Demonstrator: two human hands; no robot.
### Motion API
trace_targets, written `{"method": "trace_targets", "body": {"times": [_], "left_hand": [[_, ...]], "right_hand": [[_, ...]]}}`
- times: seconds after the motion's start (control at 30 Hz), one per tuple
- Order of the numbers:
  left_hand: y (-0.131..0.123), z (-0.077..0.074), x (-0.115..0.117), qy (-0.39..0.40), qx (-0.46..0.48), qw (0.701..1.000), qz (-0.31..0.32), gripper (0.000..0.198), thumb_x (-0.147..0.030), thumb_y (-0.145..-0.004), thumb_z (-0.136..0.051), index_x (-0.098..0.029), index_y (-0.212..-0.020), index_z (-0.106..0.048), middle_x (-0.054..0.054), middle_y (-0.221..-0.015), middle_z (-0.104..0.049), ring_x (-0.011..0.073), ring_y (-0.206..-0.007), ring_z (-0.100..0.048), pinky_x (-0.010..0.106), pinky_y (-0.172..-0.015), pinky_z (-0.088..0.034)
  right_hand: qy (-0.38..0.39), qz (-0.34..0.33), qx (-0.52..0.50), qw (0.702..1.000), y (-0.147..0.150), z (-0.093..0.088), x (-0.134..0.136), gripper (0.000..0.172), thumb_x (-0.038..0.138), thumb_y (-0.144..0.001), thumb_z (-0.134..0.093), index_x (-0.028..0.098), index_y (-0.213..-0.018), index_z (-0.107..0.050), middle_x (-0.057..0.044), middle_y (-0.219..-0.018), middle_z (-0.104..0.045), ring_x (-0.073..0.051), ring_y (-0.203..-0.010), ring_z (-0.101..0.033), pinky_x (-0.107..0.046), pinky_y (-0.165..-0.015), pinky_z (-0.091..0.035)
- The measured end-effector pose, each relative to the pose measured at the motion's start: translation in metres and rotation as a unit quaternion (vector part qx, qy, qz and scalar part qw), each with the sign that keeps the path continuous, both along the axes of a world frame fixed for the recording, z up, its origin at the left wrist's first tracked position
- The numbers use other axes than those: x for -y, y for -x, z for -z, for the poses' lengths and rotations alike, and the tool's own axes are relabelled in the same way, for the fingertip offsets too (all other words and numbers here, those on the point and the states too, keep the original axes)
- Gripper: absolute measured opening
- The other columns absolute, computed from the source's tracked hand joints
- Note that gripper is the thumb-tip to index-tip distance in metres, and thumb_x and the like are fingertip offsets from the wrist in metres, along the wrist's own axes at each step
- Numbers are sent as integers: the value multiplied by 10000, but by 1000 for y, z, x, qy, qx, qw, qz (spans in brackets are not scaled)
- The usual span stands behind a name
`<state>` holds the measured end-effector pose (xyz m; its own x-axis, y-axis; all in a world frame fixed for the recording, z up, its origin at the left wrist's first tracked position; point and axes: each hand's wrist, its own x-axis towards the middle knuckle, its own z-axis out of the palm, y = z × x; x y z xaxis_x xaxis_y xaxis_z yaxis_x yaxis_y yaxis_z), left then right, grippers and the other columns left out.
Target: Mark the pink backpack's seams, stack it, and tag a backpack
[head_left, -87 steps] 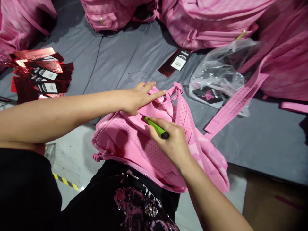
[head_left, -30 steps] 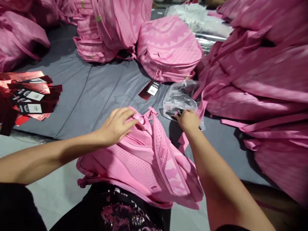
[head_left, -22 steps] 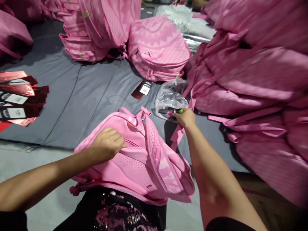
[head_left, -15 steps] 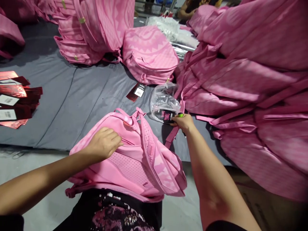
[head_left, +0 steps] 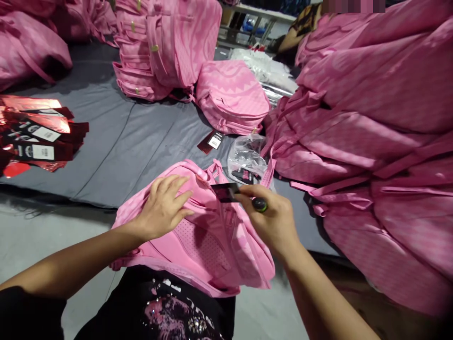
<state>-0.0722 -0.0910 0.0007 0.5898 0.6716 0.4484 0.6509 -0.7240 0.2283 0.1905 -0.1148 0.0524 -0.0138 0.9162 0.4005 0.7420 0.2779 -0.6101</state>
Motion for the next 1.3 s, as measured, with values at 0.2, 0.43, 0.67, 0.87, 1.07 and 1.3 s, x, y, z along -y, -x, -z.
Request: {"method": "trace_targets", "body": {"times": [0.2, 0.43, 0.67, 0.87, 1.07, 1.3], "left_hand": [[32, 24, 14, -12, -3, 1000, -7, 365, -221, -917, -639, -238, -1280, -607, 175, -1536, -375, 371, -1459, -304, 627, -1148, -327], [52, 32, 6, 62, 66, 989, -121, 797, -355, -896, -692, -208, -1545, -254, 233, -1585, -287, 384, -1481, -295, 584, -1141, -395], [55, 48, 1, 88, 74, 983, -146, 627, -426, -977, -562, -224, -1519, -321, 142, -1365, -594, 291, -1233, -608, 422, -978, -553], [56, 48, 3, 59, 64, 986, -145, 636, -438, -985, -540, -207, -1530, -309, 153, -1354, -600, 303, -1207, -620, 425, -943, -560], [62, 57, -1, 46, 85, 987, -125, 635, -418, -979, -551, -235, -1538, -313, 136, -1333, -621, 307, -1170, -645, 429, -920, -574], [67, 64, -5, 30, 91, 987, -126, 579, -451, -996, -502, -251, -1517, -347, 116, -1348, -622, 288, -1167, -657, 408, -907, -591]], "right_hand": [[175, -114, 169, 963, 57, 14, -9, 259, 74, -825, -570, 205, -981, -730, -44, -885, -767, -197, -806, -717, -256, -681, -462], [275, -177, 331, 885, 88, 19, -38, 210, 236, -933, -556, 215, -1011, -750, -76, -905, -768, -221, -853, -707, -261, -668, -395], [276, -230, 373, 855, 98, 29, -54, 212, 240, -924, -570, 197, -997, -765, -106, -875, -763, -233, -840, -706, -278, -654, -384], [248, -218, 405, 852, 100, 16, -44, 219, 167, -941, -527, 161, -1029, -727, -104, -910, -744, -215, -784, -688, -280, -628, -368], [165, -232, 259, 923, 125, 28, -58, 245, 397, -951, -567, 199, -979, -706, -39, -846, -735, -167, -741, -651, -264, -620, -351], [149, -294, 399, 856, 103, 21, -59, 166, 202, -944, -543, 156, -1005, -690, -92, -955, -745, -218, -799, -688, -292, -647, -446]]}}
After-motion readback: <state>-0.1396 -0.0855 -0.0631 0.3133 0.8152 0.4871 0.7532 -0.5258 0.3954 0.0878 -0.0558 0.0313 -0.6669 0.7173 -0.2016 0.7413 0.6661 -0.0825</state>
